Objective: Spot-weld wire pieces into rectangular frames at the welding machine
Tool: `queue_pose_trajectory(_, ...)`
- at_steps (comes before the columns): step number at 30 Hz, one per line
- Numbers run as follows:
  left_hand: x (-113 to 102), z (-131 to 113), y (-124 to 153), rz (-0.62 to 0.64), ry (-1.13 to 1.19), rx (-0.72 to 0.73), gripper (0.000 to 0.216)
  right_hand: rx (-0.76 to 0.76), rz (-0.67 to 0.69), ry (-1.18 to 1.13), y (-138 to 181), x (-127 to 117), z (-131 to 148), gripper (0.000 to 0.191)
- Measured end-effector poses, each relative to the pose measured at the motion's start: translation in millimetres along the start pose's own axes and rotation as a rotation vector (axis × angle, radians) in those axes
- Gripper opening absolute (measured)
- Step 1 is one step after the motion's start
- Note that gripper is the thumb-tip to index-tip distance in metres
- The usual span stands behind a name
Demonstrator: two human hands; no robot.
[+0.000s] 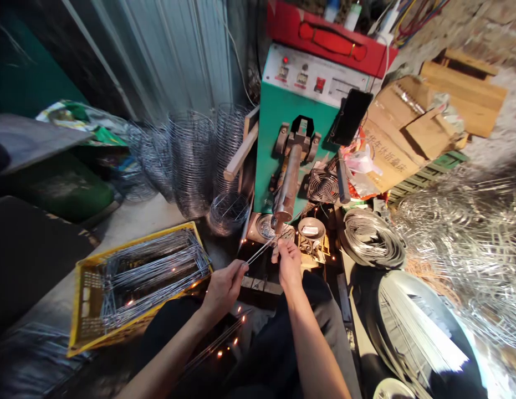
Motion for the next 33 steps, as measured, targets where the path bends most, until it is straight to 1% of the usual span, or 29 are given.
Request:
queue_pose_trajectory(4,4,-5,-14,-0.029,-0.024,0.053,0.027,-0.038,-0.03,0.074,-6,-10,11,0.039)
queue_pose_trajectory(8,7,0,-28,-0.032,0.006,0.032,0.03,-0.067,-0.01,0.095,-13,-9,18,0.04)
queue_pose_trajectory(12,7,2,-32,0.001,0.024,0.01,0.031,-0.061,-0.037,0.091,-19,-11,14,0.038)
queue_pose_trajectory(17,6,4,-32,0.025,0.026,-0.005,0.032,0.0,-0.014,0.084,-17,-18,9,0.041)
queue_pose_trajectory(19,6,5,-34,0.03,0.017,0.003,0.032,0.041,-0.013,0.121,-7,-27,10,0.041)
queue_pose_trajectory(22,10,2,-37,0.041,-0.058,0.035,0.032,0.106,0.019,0.226,20,-43,6,0.042)
queue_pose_trajectory(24,11,-3,-34,0.08,-0.155,0.082,0.03,0.167,0.073,0.334,44,-52,-6,0.046)
queue_pose_trajectory(26,9,-6,-22,0.151,-0.256,0.139,0.027,0.223,0.159,0.484,66,-57,-27,0.05)
queue_pose_trajectory(28,-3,-1,0,0.209,-0.313,0.169,0.024,0.264,0.278,0.631,86,-57,-54,0.053)
queue_pose_trajectory(29,-15,5,14,0.216,-0.323,0.164,0.023,0.279,0.343,0.694,96,-54,-69,0.053)
queue_pose_trajectory(31,-50,21,45,0.173,-0.337,0.104,0.023,0.295,0.466,0.81,116,-46,-96,0.05)
queue_pose_trajectory(32,-73,32,61,0.124,-0.341,0.058,0.024,0.296,0.523,0.868,127,-41,-108,0.047)
queue_pose_trajectory(33,-98,45,75,0.048,-0.344,-0.003,0.026,0.292,0.573,0.922,136,-35,-117,0.044)
Point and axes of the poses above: each hand's wrist, its own y-axis away from the middle knuckle, its own x-axis out of the palm, z = x × y, the point moved 8 cm from there along -y, towards the middle knuckle, and after that the axes turned 6 degrees about x, right-handed, at the moved point
